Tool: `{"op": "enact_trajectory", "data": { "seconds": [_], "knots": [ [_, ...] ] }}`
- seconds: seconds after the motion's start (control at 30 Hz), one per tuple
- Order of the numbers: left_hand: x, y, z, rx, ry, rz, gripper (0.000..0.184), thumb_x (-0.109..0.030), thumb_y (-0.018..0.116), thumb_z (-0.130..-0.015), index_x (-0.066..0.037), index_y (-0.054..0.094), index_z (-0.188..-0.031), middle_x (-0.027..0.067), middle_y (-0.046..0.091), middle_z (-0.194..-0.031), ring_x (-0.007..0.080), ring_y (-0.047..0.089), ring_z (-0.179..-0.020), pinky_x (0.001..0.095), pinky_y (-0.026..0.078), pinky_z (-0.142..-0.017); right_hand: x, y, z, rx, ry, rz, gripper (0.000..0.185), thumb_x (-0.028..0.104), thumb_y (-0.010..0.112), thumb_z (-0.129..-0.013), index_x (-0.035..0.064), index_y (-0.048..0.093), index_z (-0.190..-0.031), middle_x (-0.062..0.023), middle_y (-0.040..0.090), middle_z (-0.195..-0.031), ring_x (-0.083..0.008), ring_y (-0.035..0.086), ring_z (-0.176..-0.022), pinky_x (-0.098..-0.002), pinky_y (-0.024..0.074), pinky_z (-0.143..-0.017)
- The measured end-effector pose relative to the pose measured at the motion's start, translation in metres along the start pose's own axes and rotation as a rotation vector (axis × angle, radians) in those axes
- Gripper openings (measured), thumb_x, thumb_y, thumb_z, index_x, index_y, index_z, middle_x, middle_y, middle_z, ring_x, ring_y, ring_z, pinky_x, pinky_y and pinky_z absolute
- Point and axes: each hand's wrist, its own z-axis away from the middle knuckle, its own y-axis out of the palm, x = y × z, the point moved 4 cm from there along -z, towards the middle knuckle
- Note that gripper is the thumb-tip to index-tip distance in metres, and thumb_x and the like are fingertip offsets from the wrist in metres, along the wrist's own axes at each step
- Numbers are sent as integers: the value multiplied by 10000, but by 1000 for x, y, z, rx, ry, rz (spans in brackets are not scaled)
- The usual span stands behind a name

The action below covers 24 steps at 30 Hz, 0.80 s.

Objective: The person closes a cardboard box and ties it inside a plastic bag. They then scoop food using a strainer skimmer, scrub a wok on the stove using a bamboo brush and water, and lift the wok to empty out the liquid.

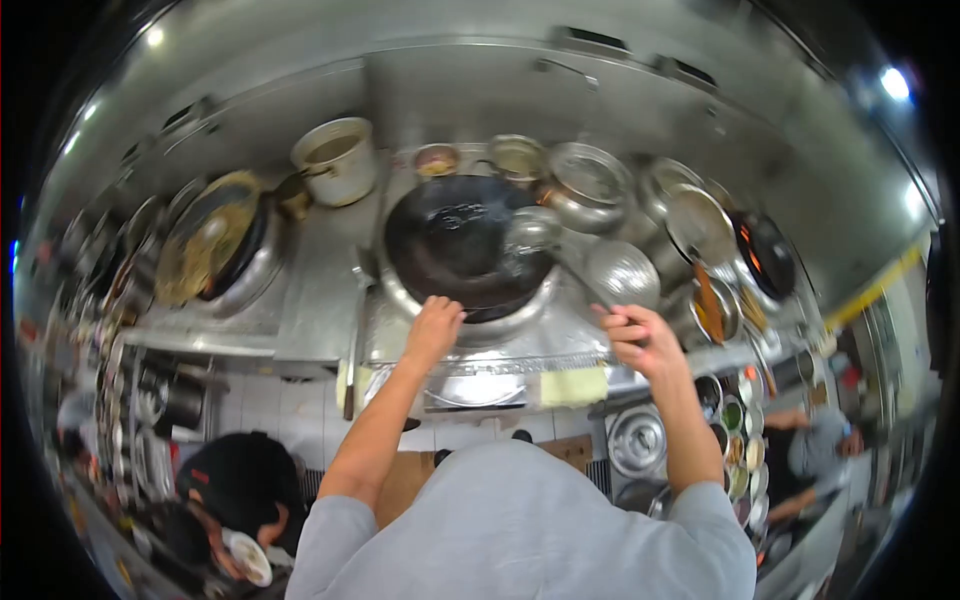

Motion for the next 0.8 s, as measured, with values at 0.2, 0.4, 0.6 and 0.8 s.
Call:
{"op": "enact_trajectory", "data": {
  "seconds": [0.2, 0.4, 0.6, 0.8],
  "knots": [
    [1, 51, 1, -69, 49, 65, 95, -99, 621, -885, -28, 590, -830, 159, 588, -767, 365, 566, -790, 470, 434, -734, -54, -30, -14, -129, -159, 342, 169, 76, 564, -939, 37, 484, -1082, -4, 490, -715, -47, 382, -450, -229, 267, -344],
    [-13, 51, 1, 29, -68, 51, 78, -92, 644, -856, -31, 613, -894, 170, 604, -869, 380, 565, -888, 484, 440, -847, -84, -115, -42, -346, -578, 425, 801, 55, 572, -931, 108, 71, -1554, -30, 478, -718, -106, 387, -445, -270, 280, -368],
    [-38, 45, 23, 70, -91, -109, 500, -105, 693, -793, 32, 540, -1249, 208, 540, -1255, 412, 440, -1241, 504, 311, -1098, -41, -236, -16, -911, -726, 1207, 688, 199, 590, -929, 61, 255, -1515, -245, 629, -1185, -381, 622, -1061, -394, 472, -920],
    [-38, 50, 28, 86, -147, -128, 623, -95, 709, -776, 20, 468, -1339, 204, 481, -1359, 405, 359, -1352, 507, 310, -1107, 7, -276, -44, -942, -544, 1346, 708, 179, 578, -924, 44, 228, -1524, -294, 578, -1266, -428, 555, -1193, -402, 401, -1046]
  ]
}}
